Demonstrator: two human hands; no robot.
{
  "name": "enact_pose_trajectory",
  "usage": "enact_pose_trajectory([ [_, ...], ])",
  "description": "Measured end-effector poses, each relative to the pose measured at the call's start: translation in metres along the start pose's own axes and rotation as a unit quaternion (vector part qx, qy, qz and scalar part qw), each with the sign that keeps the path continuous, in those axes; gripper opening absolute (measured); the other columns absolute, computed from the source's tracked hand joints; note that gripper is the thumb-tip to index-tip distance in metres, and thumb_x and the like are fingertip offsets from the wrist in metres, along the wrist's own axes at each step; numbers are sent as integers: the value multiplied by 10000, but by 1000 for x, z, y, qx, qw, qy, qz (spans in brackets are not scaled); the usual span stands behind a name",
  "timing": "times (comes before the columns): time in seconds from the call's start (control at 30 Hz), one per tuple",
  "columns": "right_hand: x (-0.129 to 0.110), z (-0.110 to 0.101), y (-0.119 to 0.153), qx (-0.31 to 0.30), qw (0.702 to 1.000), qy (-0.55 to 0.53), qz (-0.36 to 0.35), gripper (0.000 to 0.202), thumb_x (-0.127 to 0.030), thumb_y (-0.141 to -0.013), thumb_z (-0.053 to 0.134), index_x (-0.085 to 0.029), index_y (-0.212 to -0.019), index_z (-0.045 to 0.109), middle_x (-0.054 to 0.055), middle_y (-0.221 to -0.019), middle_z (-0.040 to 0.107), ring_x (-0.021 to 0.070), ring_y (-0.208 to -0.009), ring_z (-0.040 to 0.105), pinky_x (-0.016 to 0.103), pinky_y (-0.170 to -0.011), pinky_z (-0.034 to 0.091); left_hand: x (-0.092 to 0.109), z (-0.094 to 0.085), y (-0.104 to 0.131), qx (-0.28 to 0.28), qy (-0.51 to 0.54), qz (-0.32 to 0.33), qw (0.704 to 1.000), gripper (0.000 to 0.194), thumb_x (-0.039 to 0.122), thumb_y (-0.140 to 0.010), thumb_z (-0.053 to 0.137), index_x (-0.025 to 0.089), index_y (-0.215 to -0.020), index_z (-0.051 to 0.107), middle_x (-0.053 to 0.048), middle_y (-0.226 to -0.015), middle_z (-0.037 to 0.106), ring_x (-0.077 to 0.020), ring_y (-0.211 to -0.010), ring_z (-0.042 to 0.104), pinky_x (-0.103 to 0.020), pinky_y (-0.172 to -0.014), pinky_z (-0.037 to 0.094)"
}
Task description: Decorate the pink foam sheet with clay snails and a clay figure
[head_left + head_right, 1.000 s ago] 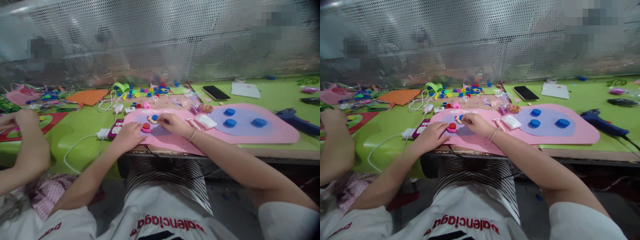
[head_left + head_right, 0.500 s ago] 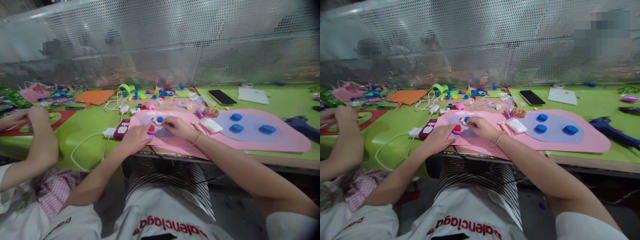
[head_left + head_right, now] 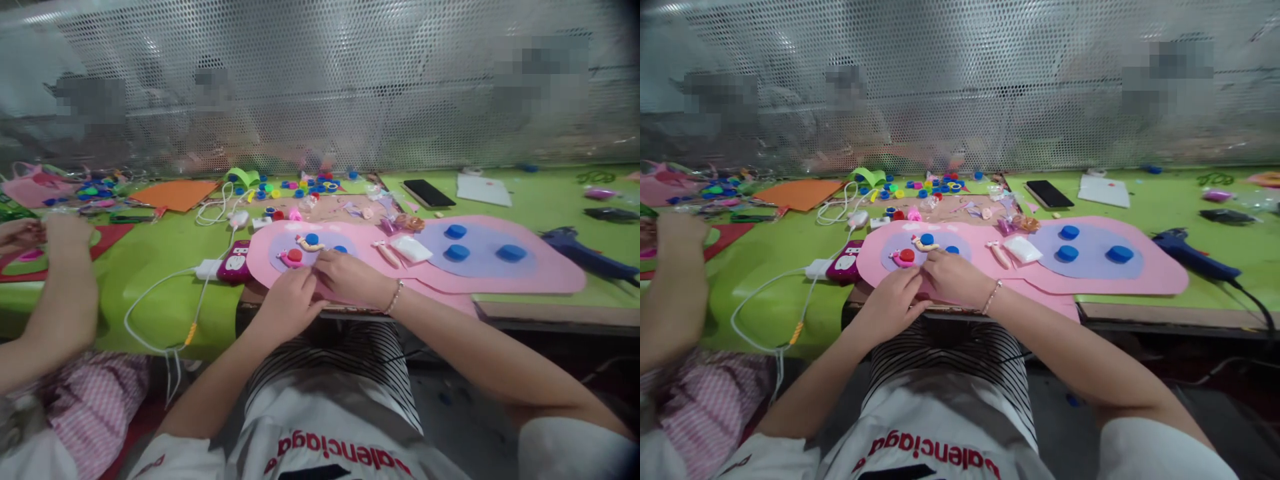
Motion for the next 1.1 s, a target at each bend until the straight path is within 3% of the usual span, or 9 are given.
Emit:
enact_pose_trajectory([
  [0.2, 2, -1, 0, 6, 1000, -19, -16, 162, -160, -838, 479, -116, -917, 614, 95, -866, 606, 183, -870, 536, 318, -789, 412, -2, 12, -9, -14, -2, -8, 1000, 321, 370, -850, 414, 94, -887, 574, -131, -883, 584, -236, -868, 544, -394, -791, 455],
  [0.43, 14, 1, -9, -3, 999, -35, -7, 138, -117, -817, 497, -143, -833, 632, 61, -834, 634, 165, -826, 548, 272, -756, 399, 0, 14, -7, 0, 6, 7, 1000, 358, 347, -870, 376, 75, -935, 600, -155, -943, 607, -248, -960, 539, -399, -848, 445],
  [0.6, 19, 6, -3, -5, 999, -22, 37, 148, -156, -829, 491, -138, -870, 631, 75, -814, 646, 164, -778, 563, 267, -710, 393, -1, 14, -4, 15, 9, -6, 1000, 375, 344, -873, 366, 72, -1005, 587, -164, -1011, 607, -251, -994, 543, -398, -864, 450],
  [0.9, 10, 13, 7, -23, 999, 6, 27, 147, -155, -829, 505, -143, -930, 611, 80, -810, 658, 171, -784, 586, 279, -740, 404, -5, 13, -1, 33, 38, -29, 998, 342, 280, -864, 372, 89, -1079, 558, -149, -1048, 606, -239, -1009, 551, -391, -867, 463],
  [1.1, 12, -2, 4, 36, 999, -22, 30, 181, -185, -869, 444, -139, -893, 617, 80, -845, 644, 177, -821, 563, 299, -755, 412, -6, 15, 0, 34, 29, -32, 999, 353, 292, -869, 364, 84, -1049, 586, -161, -1069, 605, -242, -1039, 544, -398, -898, 448],
])
Point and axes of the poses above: each hand's wrist, its own y-axis away from the middle knuckle, its own z-axis out of the palm, x = y × z, the point moved 10 cm from there along -y, towards the middle knuckle
